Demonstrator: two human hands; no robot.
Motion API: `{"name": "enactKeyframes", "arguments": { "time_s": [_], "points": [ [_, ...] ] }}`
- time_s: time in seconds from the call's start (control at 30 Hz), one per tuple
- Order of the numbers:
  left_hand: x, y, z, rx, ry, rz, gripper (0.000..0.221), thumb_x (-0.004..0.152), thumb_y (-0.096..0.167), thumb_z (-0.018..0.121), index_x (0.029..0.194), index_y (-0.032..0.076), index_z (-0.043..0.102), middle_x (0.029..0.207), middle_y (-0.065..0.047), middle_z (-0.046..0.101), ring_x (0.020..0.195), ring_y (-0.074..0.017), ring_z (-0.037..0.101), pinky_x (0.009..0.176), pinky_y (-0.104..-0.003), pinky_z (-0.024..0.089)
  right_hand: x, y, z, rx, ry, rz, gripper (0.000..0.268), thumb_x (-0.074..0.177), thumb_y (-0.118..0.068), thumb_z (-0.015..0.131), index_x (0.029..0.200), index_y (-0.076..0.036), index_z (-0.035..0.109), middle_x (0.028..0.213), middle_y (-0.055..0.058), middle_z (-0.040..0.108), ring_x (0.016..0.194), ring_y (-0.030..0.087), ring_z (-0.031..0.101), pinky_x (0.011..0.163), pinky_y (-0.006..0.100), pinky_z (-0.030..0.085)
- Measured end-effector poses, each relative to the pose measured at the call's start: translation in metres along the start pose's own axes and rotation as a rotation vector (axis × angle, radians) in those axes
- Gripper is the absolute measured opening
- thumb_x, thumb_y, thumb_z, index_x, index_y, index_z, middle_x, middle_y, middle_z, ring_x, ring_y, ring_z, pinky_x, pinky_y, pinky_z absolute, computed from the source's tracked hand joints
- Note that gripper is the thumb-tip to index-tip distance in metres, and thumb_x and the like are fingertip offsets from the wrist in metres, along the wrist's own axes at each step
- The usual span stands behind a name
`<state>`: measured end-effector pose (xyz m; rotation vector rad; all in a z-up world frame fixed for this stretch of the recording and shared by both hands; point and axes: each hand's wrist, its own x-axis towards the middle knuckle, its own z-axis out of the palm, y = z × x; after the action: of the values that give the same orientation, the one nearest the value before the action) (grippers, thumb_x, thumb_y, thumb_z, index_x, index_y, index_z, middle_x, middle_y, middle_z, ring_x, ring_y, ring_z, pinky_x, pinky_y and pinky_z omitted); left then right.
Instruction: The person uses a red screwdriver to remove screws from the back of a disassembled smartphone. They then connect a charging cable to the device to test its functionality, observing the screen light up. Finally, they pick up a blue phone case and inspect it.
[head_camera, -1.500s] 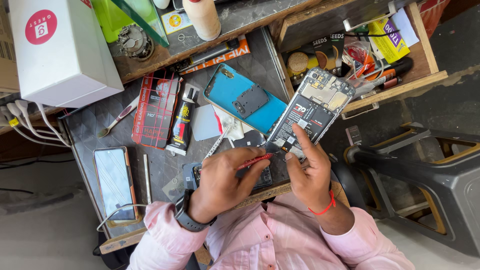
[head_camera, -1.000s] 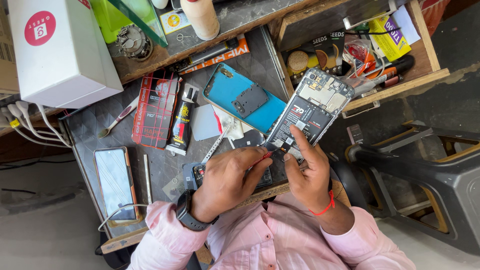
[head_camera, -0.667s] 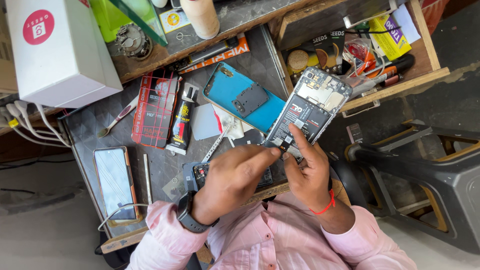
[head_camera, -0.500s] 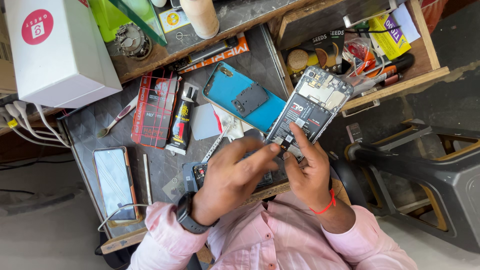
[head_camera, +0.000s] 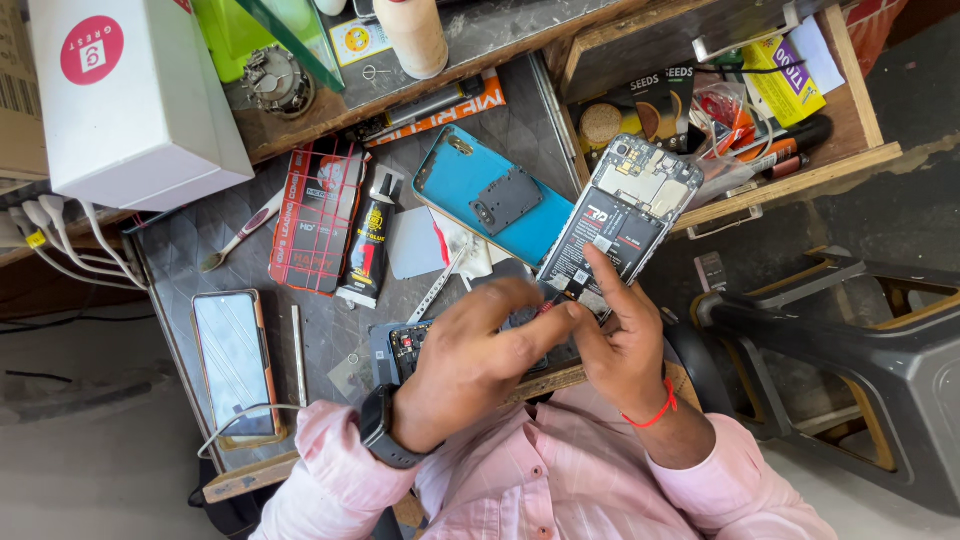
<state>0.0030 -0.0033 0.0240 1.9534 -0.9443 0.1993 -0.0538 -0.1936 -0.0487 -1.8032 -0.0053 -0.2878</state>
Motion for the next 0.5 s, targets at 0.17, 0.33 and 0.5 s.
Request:
{"name": "enactKeyframes", "arguments": {
  "time_s": [0.17,0.33,0.5],
  "points": [
    [0.0005,-0.0019,-0.0023,-0.076,-0.116,0.018,0.042,0.091,0.009,0.075,0.13,0.017,0.063,0.121,-0.015,0.069,0.104,-0.0329,0.073,0.085,-0.038,0.06,-0.0023,0.0039,-0.0009,0.004,-0.003,0.035,0.061,0.093,0.011,0.059,0.152,-0.004,0.051,0.127,0.01,0.063,0.105,0.011,0.063,0.085,0.024,0.052],
    [0.0021,0.0024,-0.0035,-0.029,-0.077,0.021,0.042,0.09,0.011,0.076,0.129,0.021,0.064,0.117,-0.015,0.068,0.1,-0.0323,0.072,0.081,-0.039,0.058,-0.0042,0.0056,-0.0005,0.025,0.007,0.005,0.061,0.094,0.012,0.056,0.153,-0.003,0.051,0.131,0.012,0.062,0.109,0.012,0.061,0.091,0.025,0.052],
    [0.0073,-0.0047,-0.0076,-0.257,-0.1,-0.011,0.047,0.092,0.002,0.067,0.136,0.017,0.059,0.12,-0.015,0.069,0.103,-0.0332,0.073,0.083,-0.037,0.061,-0.0032,0.0025,0.0002,0.094,-0.005,0.048,0.058,0.094,0.011,0.056,0.15,-0.002,0.049,0.132,0.012,0.06,0.112,0.011,0.063,0.084,0.022,0.054]
  ]
}}
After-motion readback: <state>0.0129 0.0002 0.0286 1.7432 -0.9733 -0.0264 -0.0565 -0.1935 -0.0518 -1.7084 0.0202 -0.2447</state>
